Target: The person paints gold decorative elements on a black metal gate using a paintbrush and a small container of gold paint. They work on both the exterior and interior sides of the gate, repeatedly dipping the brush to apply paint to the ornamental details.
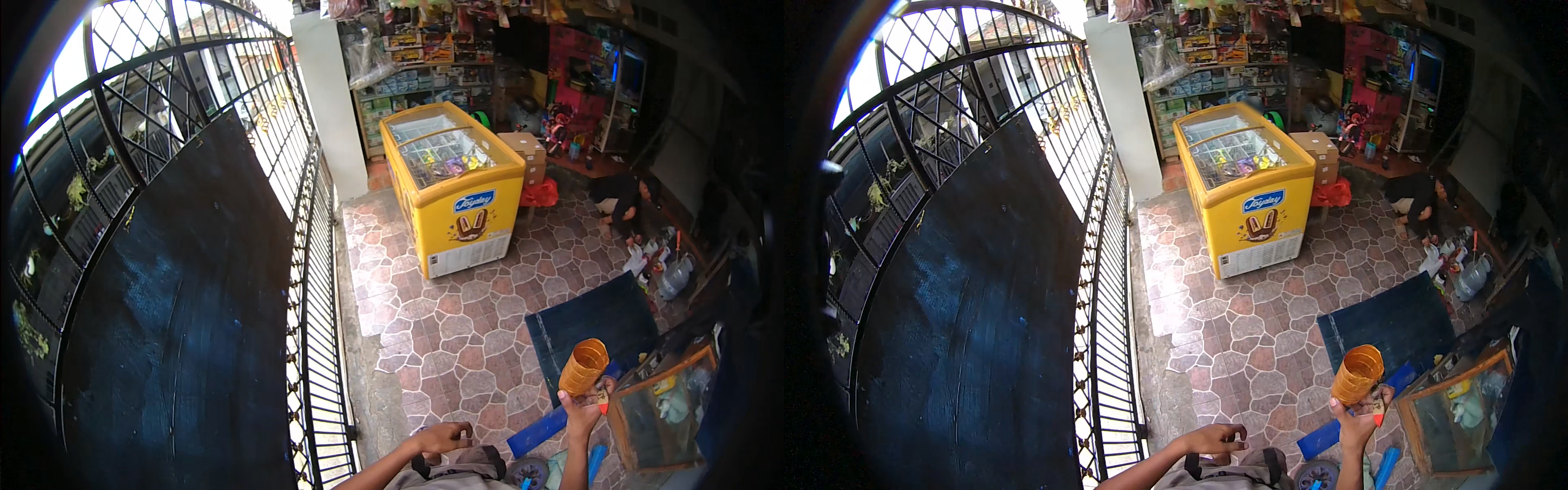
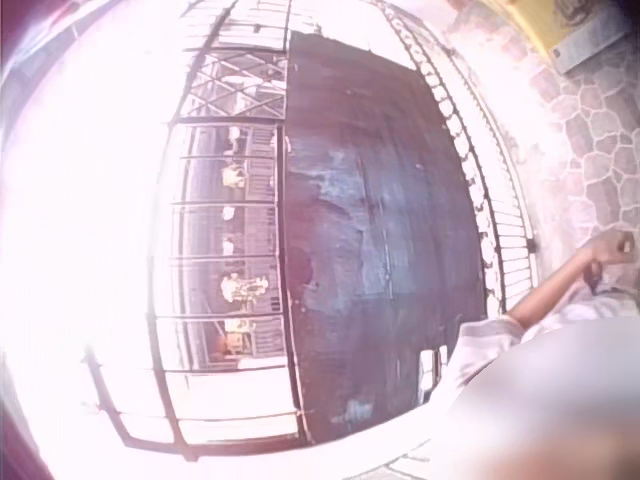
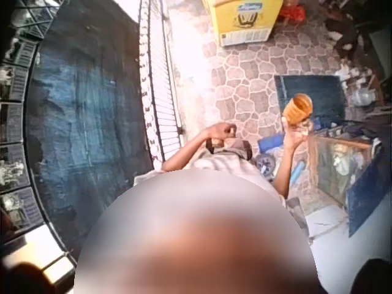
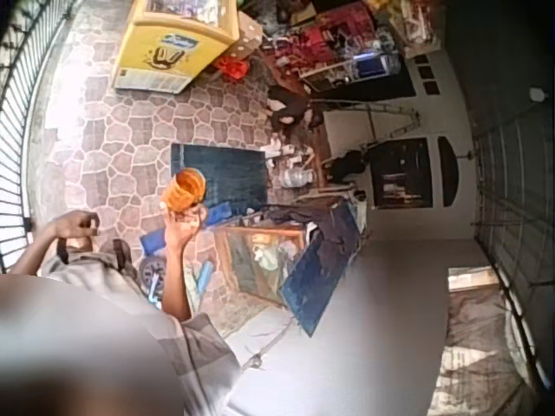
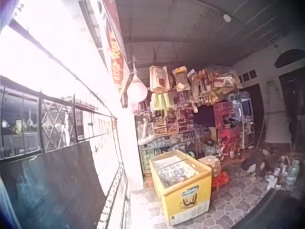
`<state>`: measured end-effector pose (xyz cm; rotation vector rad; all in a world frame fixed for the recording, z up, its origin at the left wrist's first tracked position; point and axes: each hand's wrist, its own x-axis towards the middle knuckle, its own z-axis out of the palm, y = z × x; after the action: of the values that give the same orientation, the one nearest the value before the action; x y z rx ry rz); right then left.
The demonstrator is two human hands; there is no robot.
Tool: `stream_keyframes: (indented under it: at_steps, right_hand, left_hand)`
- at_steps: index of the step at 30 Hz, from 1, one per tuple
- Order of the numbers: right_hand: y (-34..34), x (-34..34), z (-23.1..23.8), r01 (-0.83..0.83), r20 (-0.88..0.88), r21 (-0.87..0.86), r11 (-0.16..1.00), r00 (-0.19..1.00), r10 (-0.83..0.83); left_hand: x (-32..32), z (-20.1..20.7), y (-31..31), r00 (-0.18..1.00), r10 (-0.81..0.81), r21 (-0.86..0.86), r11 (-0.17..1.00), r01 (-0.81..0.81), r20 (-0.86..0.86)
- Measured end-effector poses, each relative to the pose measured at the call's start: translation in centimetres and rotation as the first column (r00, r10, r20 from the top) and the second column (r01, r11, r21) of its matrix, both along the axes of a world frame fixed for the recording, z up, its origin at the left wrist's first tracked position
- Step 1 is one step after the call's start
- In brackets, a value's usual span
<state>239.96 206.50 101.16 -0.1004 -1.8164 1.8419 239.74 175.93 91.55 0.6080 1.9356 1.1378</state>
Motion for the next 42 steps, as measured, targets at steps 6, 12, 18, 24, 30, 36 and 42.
stream_keyframes:
  at_steps: [6,12,18,24,30,36,42]
  right_hand:
    - [-8.6,-16.3,0.6,-0.347,0.021,-0.021,0.938,0.937,0.348]
    - [-15.9,-29.2,-0.5,-0.603,0.030,-0.008,0.797,0.797,0.603]
    - [-19.8,-40.4,-1.6,-0.738,0.082,-0.028,0.674,0.670,0.738]
    - [-23.4,-48.2,-2.4,-0.870,0.155,-0.067,0.489,0.475,0.866]
    - [-26.7,-50.6,-2.9,-0.953,0.124,-0.024,0.302,0.296,0.947]
    - [-28.8,-48.5,-2.7,-0.991,0.097,-0.088,0.102,0.093,0.991]
    - [-27.1,-42.5,-1.7,-0.986,0.050,-0.036,-0.164,-0.166,0.985]
  left_hand:
    - [0.2,-20.6,-5.7,0.883,0.449,-0.175,0.888,-0.425,0.136]
    - [-1.7,-27.6,-3.5,0.838,0.394,-0.012,0.907,-0.421,0.377]
    - [-7.9,-26.9,1.0,0.602,0.463,0.149,0.700,-0.699,0.651]
    - [-13.2,-24.7,7.7,0.509,0.658,0.044,0.588,-0.808,0.554]
    - [-13.5,-21.7,14.1,-0.016,0.897,0.053,-0.044,-0.998,0.443]
    - [-13.9,-19.2,16.5,-0.208,0.893,-0.053,-0.203,-0.978,0.399]
    - [-13.3,-19.2,21.9,-0.057,0.892,-0.048,-0.040,-0.998,0.448]
